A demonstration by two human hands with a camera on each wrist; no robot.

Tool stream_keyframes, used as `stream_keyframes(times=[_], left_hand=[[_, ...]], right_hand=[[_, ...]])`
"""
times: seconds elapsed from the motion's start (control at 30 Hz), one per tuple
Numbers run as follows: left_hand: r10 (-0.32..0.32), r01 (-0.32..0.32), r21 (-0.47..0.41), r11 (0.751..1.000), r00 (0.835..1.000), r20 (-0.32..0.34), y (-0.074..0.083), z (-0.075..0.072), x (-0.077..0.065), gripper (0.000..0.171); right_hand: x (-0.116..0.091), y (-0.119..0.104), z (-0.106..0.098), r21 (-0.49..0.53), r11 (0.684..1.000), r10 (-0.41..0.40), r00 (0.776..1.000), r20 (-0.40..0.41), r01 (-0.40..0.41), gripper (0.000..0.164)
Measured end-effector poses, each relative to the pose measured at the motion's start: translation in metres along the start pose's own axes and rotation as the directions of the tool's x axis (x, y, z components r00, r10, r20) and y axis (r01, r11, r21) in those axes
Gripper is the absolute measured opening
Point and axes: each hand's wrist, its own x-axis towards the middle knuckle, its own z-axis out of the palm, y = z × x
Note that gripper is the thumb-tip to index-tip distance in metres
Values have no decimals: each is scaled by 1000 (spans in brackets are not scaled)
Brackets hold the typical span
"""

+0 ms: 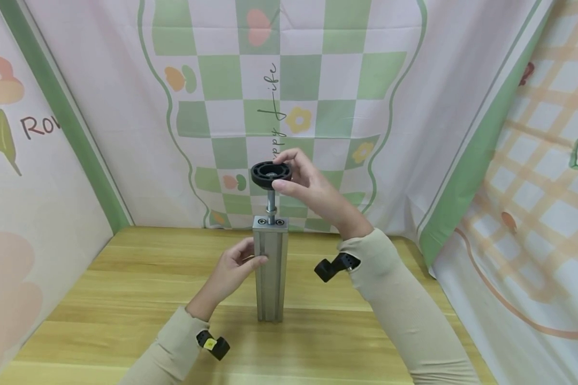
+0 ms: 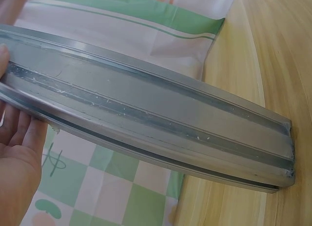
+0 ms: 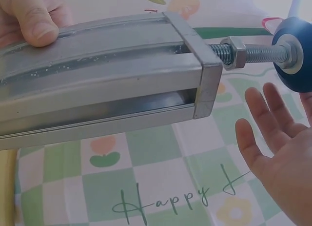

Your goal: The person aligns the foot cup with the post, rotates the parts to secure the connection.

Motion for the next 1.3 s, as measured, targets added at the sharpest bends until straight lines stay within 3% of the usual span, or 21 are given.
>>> stream_keyframes(times=[0.13,0.47,0.63,0.73,1.0,1.3], left_hand=[[0,0,-8,1000,1000,2,1,0,0,35],[-9,9,-8,1000,1000,0,4,0,0,35],[-19,19,-7,1000,1000,-4,4,0,-1,34],[-23,23,-5,1000,1000,-4,4,1,-2,34],[-6,6,-2,1000,1000,-11,3,1,-2,34],[-14,14,-4,1000,1000,0,3,1,-2,34]], right_hand=[[1,-1,1,29,999,15,1000,-22,-14,33],[2,-5,8,76,996,-34,997,-63,39,38],[1,-3,6,29,997,-64,997,-40,66,43],[3,-3,5,14,996,-89,996,-15,89,55],[5,-3,6,113,988,-120,988,92,110,53],[5,-1,7,130,988,-85,995,57,77,55]])
